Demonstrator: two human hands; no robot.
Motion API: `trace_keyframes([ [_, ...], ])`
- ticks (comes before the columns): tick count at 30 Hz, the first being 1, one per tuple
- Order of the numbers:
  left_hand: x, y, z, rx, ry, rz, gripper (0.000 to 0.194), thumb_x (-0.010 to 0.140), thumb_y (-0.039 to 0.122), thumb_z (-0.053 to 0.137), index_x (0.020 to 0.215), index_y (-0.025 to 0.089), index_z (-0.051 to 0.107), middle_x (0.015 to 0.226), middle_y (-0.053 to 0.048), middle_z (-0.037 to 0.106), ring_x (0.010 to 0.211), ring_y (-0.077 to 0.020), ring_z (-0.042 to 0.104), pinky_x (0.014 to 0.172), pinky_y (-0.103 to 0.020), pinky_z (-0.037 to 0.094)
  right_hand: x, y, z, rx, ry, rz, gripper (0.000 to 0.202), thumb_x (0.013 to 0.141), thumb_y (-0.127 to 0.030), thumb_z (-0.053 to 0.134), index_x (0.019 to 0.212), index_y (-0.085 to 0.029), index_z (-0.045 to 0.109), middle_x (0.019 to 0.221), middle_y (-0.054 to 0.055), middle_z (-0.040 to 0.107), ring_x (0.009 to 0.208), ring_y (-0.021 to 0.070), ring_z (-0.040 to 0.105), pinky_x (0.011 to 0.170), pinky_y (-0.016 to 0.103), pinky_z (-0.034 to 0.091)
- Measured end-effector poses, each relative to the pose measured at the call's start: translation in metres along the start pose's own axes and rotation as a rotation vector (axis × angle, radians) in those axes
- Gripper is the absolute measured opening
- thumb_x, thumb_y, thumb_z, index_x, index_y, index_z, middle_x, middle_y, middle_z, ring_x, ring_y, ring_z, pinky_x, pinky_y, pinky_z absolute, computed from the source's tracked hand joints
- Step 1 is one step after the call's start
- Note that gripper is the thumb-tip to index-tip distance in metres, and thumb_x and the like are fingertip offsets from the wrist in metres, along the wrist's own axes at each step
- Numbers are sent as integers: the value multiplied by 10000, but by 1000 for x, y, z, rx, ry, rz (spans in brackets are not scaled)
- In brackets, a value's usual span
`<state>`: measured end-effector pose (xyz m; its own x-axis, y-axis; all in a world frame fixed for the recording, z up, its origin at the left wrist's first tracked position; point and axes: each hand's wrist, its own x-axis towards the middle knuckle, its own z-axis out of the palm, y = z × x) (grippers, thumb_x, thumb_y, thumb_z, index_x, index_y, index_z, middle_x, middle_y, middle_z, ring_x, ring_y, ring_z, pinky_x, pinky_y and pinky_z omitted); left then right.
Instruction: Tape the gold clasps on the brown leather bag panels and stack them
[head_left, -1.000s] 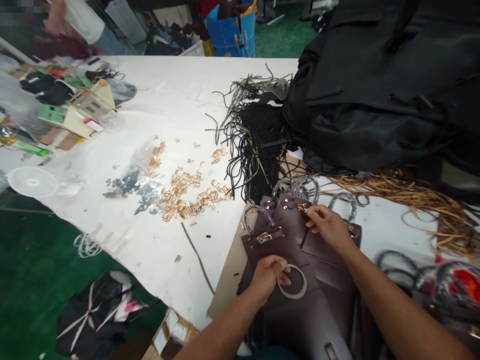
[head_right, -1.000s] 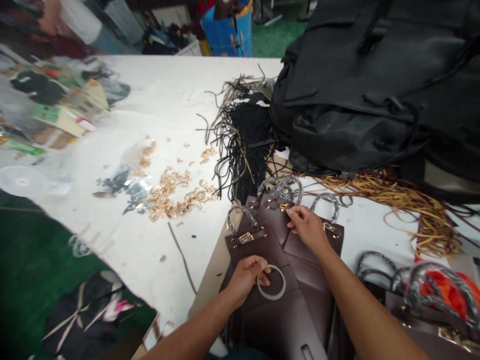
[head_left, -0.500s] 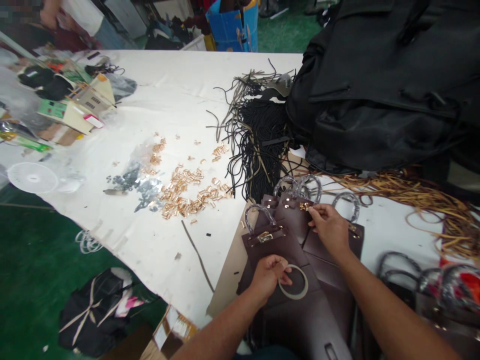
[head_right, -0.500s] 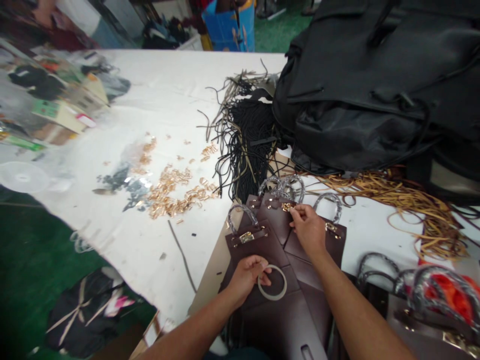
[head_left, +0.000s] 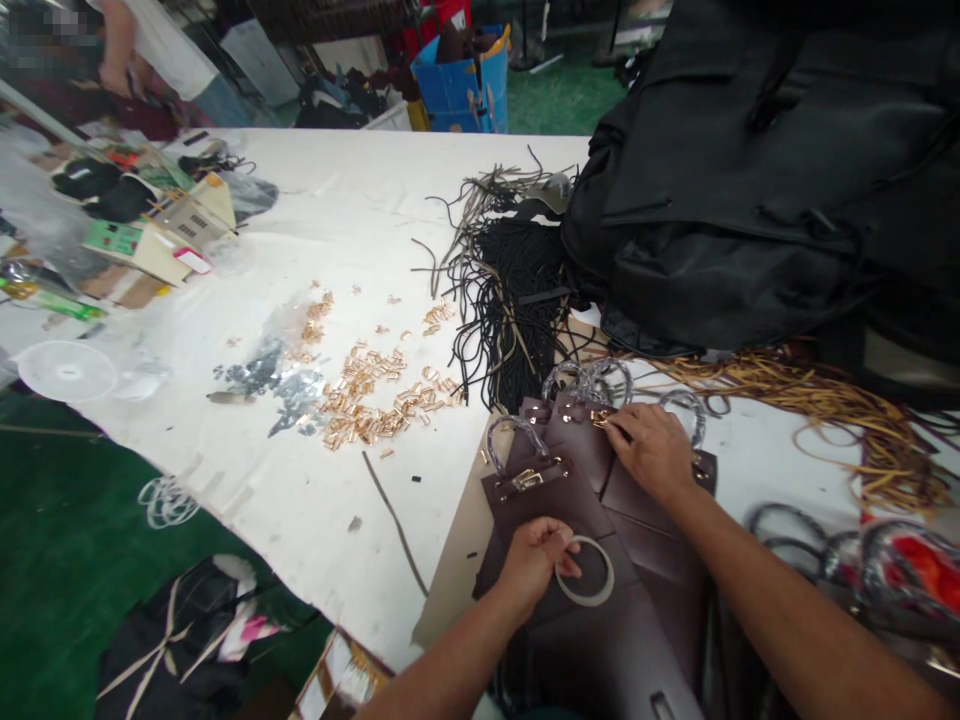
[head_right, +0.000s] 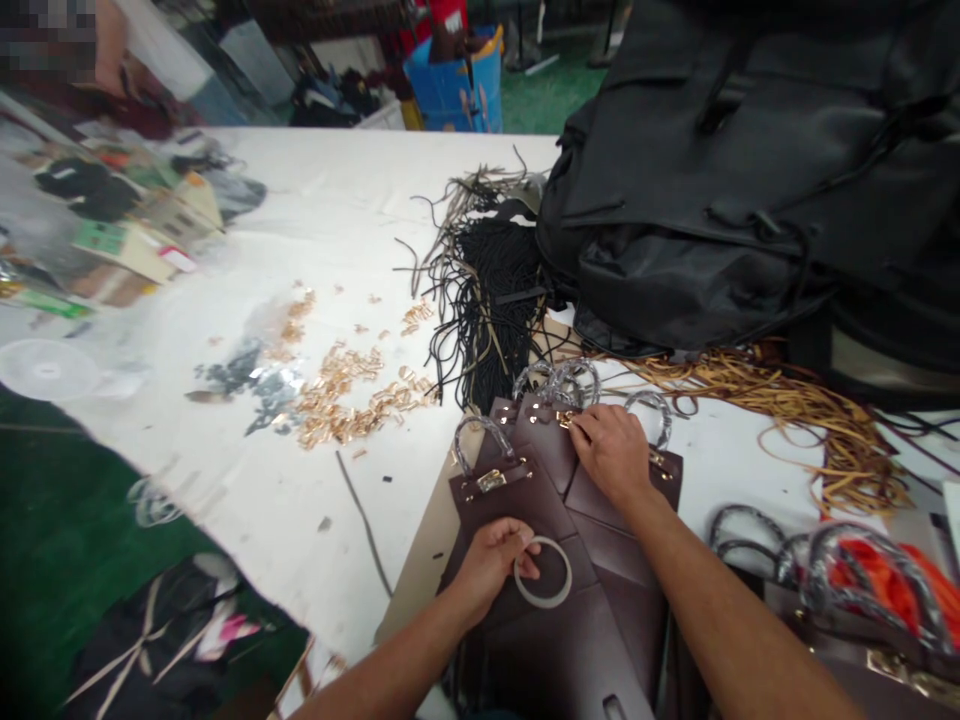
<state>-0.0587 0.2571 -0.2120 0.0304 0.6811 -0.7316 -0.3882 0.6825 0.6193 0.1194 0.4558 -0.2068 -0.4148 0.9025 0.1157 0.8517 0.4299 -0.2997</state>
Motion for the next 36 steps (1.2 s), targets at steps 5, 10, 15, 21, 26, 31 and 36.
trace_keyframes([
  [5, -20, 7, 0, -32, 2, -24, 422, 791, 480, 706, 916, 88, 610, 932, -114, 699, 594, -137, 633, 591, -253, 425, 6, 7, 9, 28, 77, 184, 813, 880, -714, 542, 1421, -109, 492, 1357, 194, 581, 1225, 336, 538, 1045, 435, 357],
  [10, -46, 11, -2, -49, -7, 9, 417, 798, 474, 708, 897, 80, 617, 902, -120, 702, 573, -125, 613, 585, -246, 418, 15, 0, -1, -27, -118, 352, 782, 911, -725, 455, 1418, -131, 489, 1060, 140, 711, 1049, 362, 633, 1033, 508, 337],
  [15, -71, 15, -3, -1, -18, 75, 404, 824, 473, 687, 872, 75, 634, 811, -98, 689, 555, -116, 582, 581, -241, 395, 22, -12, -36, -136, -289, 354, 703, 939, -723, 361, 1222, -136, 624, 939, 141, 720, 1009, 391, 652, 970, 517, 368],
  [21, -101, 15, -4, 54, -33, 143, 376, 846, 469, 656, 868, 93, 644, 684, -64, 659, 555, -126, 550, 606, -249, 378, 9, -39, -50, -203, -236, 212, 581, 992, -593, 337, 899, -130, 676, 873, 172, 701, 957, 367, 657, 975, 545, 367],
  [26, -108, -3, -40, 123, 249, 236, 327, 847, 455, 646, 882, 130, 675, 857, -70, 705, 781, -174, 609, 757, -278, 424, -6, -58, -40, 469, -182, 74, 629, 875, -606, 560, 1344, -189, 593, 1278, 106, 644, 1159, 262, 611, 1024, 391, 454],
  [31, -106, -20, -101, 56, 517, 262, 385, 793, 521, 682, 881, 147, 707, 911, -85, 719, 891, -224, 615, 856, -323, 422, -55, -24, -14, 350, 1, 611, 936, 747, -685, 617, 1417, -37, 529, 1388, 244, 545, 1292, 389, 515, 1116, 504, 391],
  [36, -104, -28, -126, -100, 555, 228, 420, 670, 485, 777, 866, 117, 728, 873, -117, 727, 879, -235, 624, 884, -346, 423, -115, 9, 17, 540, -184, 940, 976, 682, -770, 660, 1373, -85, 578, 1205, 227, 668, 1076, 359, 659, 934, 461, 531],
])
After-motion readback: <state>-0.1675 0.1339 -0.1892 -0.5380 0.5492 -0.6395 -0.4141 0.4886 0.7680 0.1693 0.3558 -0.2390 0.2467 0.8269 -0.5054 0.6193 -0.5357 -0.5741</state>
